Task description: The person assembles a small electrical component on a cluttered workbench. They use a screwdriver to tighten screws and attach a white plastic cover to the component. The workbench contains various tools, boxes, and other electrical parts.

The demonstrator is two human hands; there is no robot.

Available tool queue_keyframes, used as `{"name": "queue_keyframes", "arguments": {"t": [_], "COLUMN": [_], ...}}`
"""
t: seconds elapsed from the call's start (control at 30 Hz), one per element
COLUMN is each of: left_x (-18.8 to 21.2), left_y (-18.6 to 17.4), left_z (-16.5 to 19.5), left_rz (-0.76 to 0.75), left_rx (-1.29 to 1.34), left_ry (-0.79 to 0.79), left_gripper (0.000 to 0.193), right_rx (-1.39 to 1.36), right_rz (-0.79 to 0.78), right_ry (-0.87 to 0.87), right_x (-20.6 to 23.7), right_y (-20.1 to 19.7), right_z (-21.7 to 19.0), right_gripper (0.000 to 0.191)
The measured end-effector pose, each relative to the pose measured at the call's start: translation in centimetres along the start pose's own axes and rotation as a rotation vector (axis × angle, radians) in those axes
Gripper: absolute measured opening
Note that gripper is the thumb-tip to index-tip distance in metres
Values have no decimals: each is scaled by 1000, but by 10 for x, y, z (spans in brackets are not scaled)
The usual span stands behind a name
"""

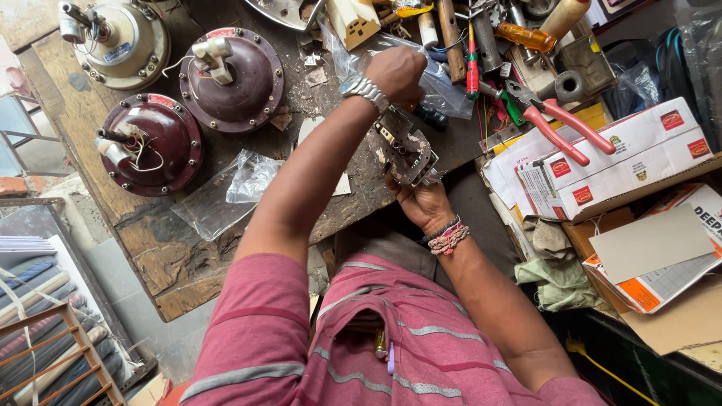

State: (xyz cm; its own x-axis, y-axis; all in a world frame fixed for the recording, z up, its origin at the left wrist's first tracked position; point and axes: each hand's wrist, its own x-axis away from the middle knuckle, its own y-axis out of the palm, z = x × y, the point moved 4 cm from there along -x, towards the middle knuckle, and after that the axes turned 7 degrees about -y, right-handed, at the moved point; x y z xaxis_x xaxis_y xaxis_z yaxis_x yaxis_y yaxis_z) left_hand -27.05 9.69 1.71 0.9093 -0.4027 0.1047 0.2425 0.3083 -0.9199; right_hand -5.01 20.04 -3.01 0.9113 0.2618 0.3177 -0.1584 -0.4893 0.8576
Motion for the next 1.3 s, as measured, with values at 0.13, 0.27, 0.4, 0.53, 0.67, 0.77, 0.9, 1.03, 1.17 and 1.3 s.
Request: {"name": "queue_keyframes", "arguments": {"t": [0.13,0.27,0.4,0.53,0.67,0.77,0.9,1.03,1.17,1.3], "left_x": [-9,27,116,161,151,149,165,171,159,150], "left_y": [-4,-39,-40,-18,-4,-9,-14,-18,-11,-13], "left_z": [5,-22,-54,-42,-54,-65,-66,-51,-52,-59], "left_rz": [111,300,187,369,289,195,122,309,257,183], "left_rx": [-18,266,394,462,601,441,669,537,467,387], "left_ry": [-33,-77,-175,-118,-218,-230,-335,-239,-206,-91], "left_gripper": [17,11,6,6,6,8,17,15,13,11], "right_rx": [34,8,-22,20,37,86,98,40,106,116], "right_rz": [-8,63,125,160,136,127,145,119,117,102], "right_ry": [4,12,10,-3,-18,-23,-3,1,-1,-24], "right_x": [2,0,-2,-2,-2,-4,-4,-4,-6,-6], "right_y": [1,-1,-5,-9,-4,2,4,1,-1,2], "right_z": [-1,-1,1,3,5,6,8,8,9,9], "right_gripper": [34,32,29,27,26,28,27,30,27,26]}}
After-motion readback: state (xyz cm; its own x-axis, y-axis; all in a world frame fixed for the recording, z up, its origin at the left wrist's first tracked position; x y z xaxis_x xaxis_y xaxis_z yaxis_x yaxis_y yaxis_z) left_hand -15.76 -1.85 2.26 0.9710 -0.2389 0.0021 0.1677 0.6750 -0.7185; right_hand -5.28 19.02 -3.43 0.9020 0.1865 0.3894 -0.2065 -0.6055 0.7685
